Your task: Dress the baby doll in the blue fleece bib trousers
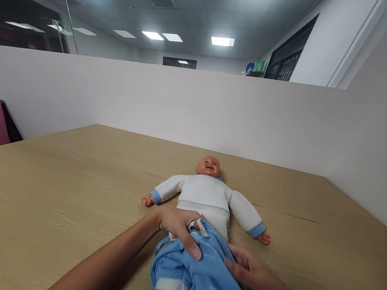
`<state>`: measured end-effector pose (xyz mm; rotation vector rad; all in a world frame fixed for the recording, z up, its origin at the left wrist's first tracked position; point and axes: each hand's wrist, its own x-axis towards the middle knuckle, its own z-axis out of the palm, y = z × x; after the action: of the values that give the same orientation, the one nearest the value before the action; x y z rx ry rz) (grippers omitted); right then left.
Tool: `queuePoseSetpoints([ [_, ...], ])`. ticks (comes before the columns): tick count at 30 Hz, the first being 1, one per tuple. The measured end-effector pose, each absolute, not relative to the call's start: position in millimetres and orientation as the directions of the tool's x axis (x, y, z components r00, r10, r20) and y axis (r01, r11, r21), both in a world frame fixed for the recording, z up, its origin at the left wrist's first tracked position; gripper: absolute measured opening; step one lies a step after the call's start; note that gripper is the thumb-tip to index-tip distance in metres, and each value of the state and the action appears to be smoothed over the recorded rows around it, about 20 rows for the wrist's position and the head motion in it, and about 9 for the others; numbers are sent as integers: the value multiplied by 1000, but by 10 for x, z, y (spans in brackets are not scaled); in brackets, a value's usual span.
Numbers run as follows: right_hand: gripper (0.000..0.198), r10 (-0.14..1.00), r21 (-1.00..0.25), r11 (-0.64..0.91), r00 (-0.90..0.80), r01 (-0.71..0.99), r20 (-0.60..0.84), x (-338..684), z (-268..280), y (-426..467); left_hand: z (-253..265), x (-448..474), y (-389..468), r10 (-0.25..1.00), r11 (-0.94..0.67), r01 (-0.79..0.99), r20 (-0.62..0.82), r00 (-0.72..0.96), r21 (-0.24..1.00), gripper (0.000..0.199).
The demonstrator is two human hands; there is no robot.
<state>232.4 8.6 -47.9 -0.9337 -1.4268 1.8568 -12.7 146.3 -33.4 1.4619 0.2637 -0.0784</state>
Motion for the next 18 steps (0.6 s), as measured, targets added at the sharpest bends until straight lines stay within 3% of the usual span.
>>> queuePoseSetpoints([
  [2, 72, 729, -957, -266, -627, 111, -275, 2373, -420, 22, -332, -122, 1452, 112, 104, 186, -197, 974, 977, 48],
  [4, 85, 721, -932, -299, -591, 205, -362, 2411, -416, -27, -317, -122, 1441, 101, 96, 171, -181, 978, 981, 45],
  [6, 85, 762, -944, -298, -559, 145, -326, 2412, -444, -48, -288, -122, 1427, 67, 95, 179, -186, 980, 979, 47],
  [9, 69, 820, -959, -268, -544, -88, -179, 2348, -475, -40, -225, -114, 1397, -20, 73, 183, -182, 983, 980, 63],
  [11, 60, 816, -944, -294, -554, -150, -166, 2306, -460, -32, -188, -108, 1374, -76, 50, 177, -173, 982, 983, 68],
  [14, 59, 771, -955, -296, -597, -29, -221, 2312, -376, -42, -178, -113, 1356, -51, 39, 191, -188, 981, 981, 67],
  [18, 87, 667, -955, -223, -684, 196, -296, 2402, -235, -75, -221, -135, 1362, 82, 31, 183, -185, 979, 983, 56],
])
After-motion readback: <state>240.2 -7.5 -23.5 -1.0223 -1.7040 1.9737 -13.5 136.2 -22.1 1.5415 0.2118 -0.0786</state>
